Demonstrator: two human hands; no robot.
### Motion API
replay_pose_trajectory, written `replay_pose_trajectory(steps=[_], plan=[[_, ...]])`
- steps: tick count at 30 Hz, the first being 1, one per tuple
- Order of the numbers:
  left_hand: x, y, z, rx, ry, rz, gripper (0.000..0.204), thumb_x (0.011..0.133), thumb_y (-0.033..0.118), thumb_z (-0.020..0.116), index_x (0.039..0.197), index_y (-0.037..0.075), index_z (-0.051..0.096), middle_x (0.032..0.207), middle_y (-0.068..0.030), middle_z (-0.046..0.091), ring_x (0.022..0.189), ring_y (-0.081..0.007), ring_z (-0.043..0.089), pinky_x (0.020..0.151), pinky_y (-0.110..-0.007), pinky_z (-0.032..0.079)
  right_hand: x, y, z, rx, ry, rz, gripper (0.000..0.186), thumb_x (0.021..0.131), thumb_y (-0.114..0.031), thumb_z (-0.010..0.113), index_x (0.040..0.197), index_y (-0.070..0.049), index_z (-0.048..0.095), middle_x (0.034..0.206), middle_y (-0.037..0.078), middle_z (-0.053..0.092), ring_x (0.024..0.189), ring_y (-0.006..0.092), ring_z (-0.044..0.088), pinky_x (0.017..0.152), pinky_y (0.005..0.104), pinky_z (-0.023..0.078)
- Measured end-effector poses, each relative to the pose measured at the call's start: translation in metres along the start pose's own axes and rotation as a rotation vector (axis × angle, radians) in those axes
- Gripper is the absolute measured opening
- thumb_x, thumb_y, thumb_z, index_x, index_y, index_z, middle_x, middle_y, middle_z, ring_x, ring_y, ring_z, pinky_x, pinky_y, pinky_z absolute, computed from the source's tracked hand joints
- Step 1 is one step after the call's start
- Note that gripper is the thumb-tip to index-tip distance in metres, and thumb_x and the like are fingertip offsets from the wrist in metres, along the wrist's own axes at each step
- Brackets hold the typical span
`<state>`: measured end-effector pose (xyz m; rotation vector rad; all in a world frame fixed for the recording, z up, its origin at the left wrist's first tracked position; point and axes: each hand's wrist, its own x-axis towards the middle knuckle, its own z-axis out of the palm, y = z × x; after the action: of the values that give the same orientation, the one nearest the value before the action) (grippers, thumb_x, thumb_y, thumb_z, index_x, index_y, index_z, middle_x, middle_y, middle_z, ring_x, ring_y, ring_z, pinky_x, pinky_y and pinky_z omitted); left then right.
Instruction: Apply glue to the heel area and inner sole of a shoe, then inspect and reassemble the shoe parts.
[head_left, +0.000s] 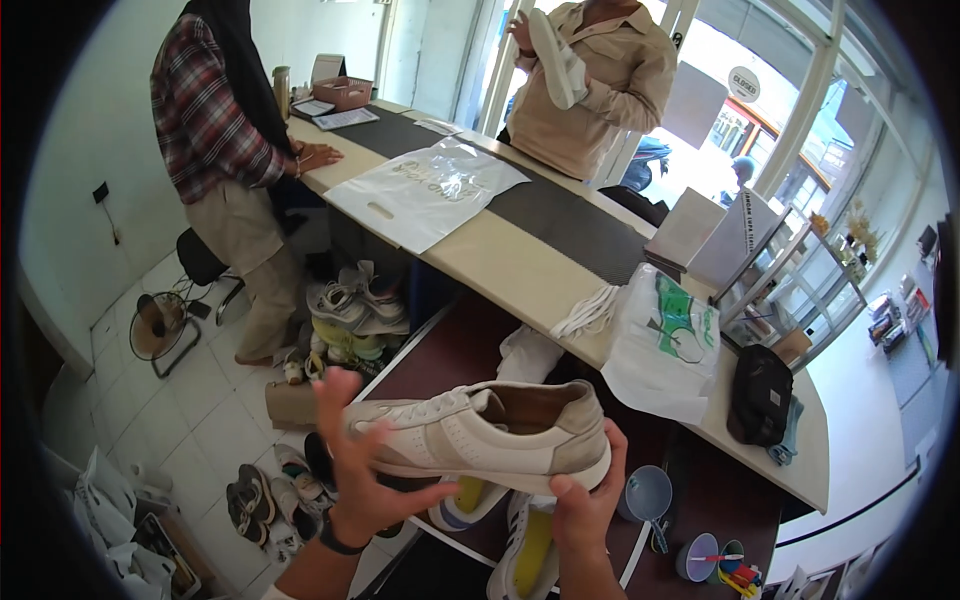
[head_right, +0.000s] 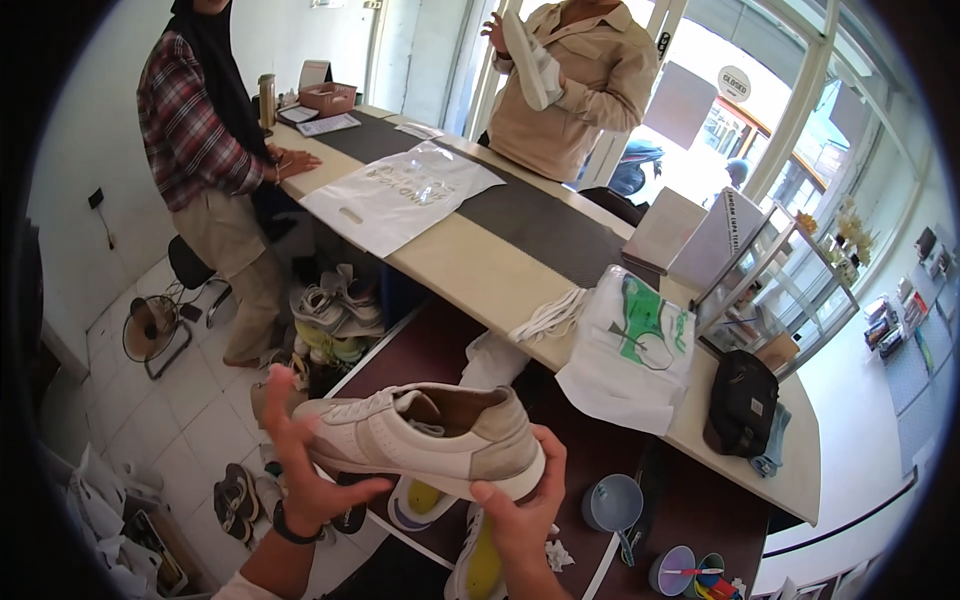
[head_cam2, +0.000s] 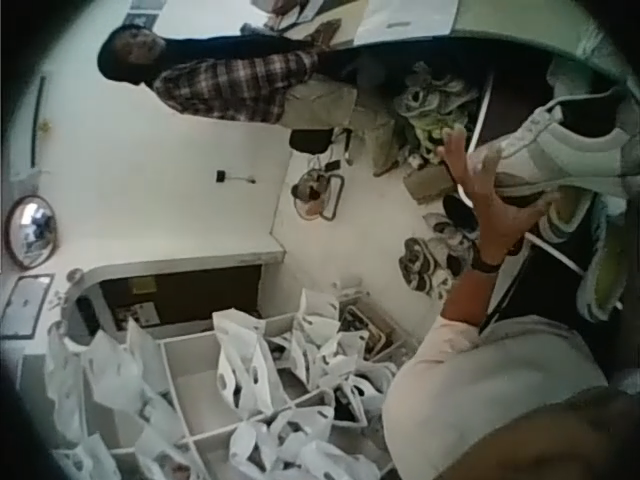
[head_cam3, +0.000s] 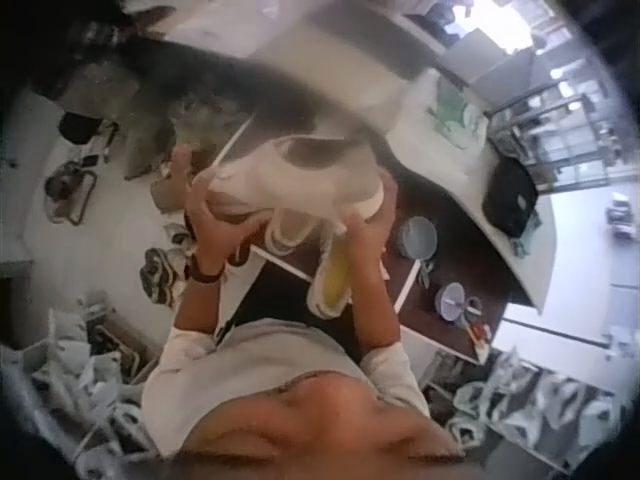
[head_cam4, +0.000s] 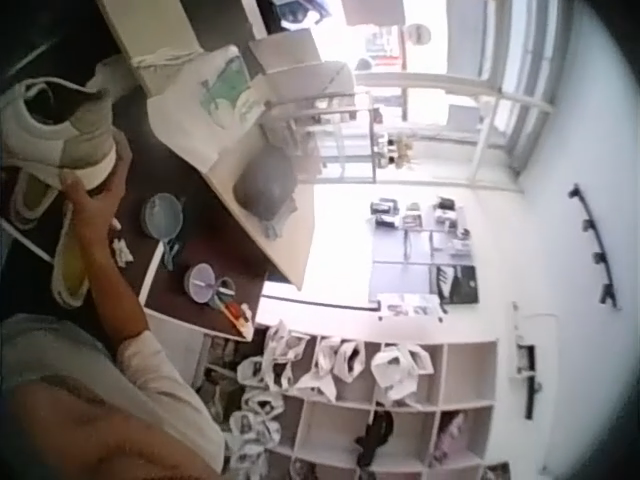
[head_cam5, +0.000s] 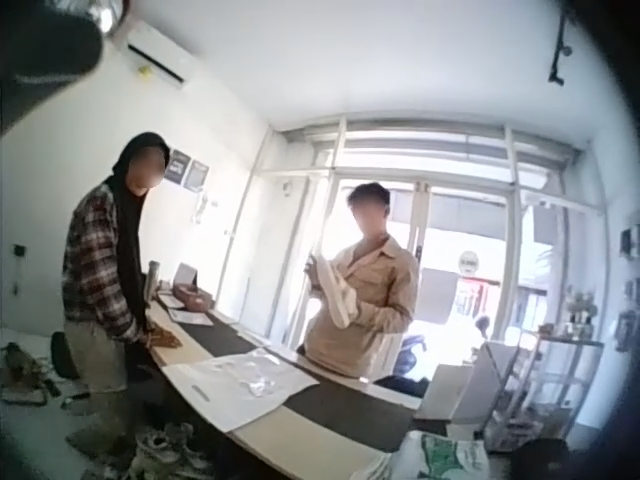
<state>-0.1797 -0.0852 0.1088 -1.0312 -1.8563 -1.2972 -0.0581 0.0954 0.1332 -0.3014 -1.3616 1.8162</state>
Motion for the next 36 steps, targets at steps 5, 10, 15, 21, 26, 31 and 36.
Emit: replay_pose_trajectory(steps=[5,10,15,21,26,31,36], plan=[[-0.023,-0.012,-0.007,-0.197,0.259,-0.395,0.107,0.067,0.051,0.083,0.145,0.01,0.023,0.15,-0.0166,0.026,0.138,-0.0337,0.03,0.115,-0.053,0.02,0.004,-0.002,-0.003,0.144,0.041,0.131,0.084,0.062,-0.018,0.086,0.131,-0.002,0.04,0.118,0.009,0.056,0.11,0.0195,0.056,0.099,0.0343,0.044],[-0.038,0.012,0.001,-1.298,0.192,-0.899,0.122,0.062,0.047,0.087,0.152,0.014,0.011,0.147,-0.0165,0.034,0.137,-0.0314,0.035,0.114,-0.048,0.03,0.002,0.01,-0.005,0.215,0.005,0.274,0.09,0.062,-0.038,0.083,0.133,-0.004,0.039,0.126,0.01,0.051,0.12,0.0235,0.05,0.105,0.0395,0.039],[-0.028,0.026,0.006,-1.419,0.217,-0.862,0.123,0.06,0.041,0.09,0.152,0.018,0.011,0.147,-0.0179,0.035,0.137,-0.0322,0.034,0.114,-0.049,0.029,-0.001,0.024,-0.003,0.26,-0.041,0.42,0.082,0.068,-0.041,0.077,0.133,-0.006,0.039,0.13,0.01,0.048,0.123,0.0242,0.048,0.105,0.0392,0.038],[-0.029,0.031,0.01,-1.422,0.321,-0.875,0.121,0.061,0.033,0.09,0.152,0.028,0.011,0.148,-0.0207,0.032,0.138,-0.0339,0.032,0.113,-0.049,0.029,-0.001,0.033,-0.002,0.223,-0.059,0.379,0.079,0.072,-0.043,0.072,0.134,-0.008,0.039,0.13,0.009,0.049,0.123,0.0231,0.049,0.104,0.0391,0.04],[-0.036,0.028,0.008,-1.388,0.397,-0.869,0.112,0.066,0.023,0.083,0.152,0.024,0.011,0.144,-0.0224,0.035,0.136,-0.0338,0.035,0.112,-0.049,0.032,-0.004,0.036,0.003,0.244,-0.074,0.416,0.07,0.079,-0.044,0.064,0.135,-0.009,0.04,0.132,0.009,0.049,0.125,0.0224,0.048,0.104,0.0395,0.039],[-0.04,0.02,0.008,-1.168,0.365,-0.76,0.114,0.066,0.028,0.083,0.151,0.017,0.008,0.14,-0.0229,0.038,0.132,-0.0328,0.04,0.109,-0.047,0.036,0.001,0.043,0.003,0.329,-0.149,0.452,0.058,0.088,-0.041,0.055,0.135,-0.009,0.041,0.135,0.007,0.049,0.126,0.0211,0.048,0.105,0.0392,0.039],[-0.035,0.017,0.008,-0.99,0.351,-0.632,0.115,0.065,0.03,0.083,0.148,0.009,0.007,0.137,-0.0221,0.041,0.127,-0.0315,0.045,0.106,-0.044,0.04,0.012,0.047,0.013,0.277,-0.069,0.41,0.046,0.095,-0.032,0.049,0.135,-0.009,0.041,0.139,0.01,0.047,0.129,0.0235,0.045,0.108,0.0389,0.034]])
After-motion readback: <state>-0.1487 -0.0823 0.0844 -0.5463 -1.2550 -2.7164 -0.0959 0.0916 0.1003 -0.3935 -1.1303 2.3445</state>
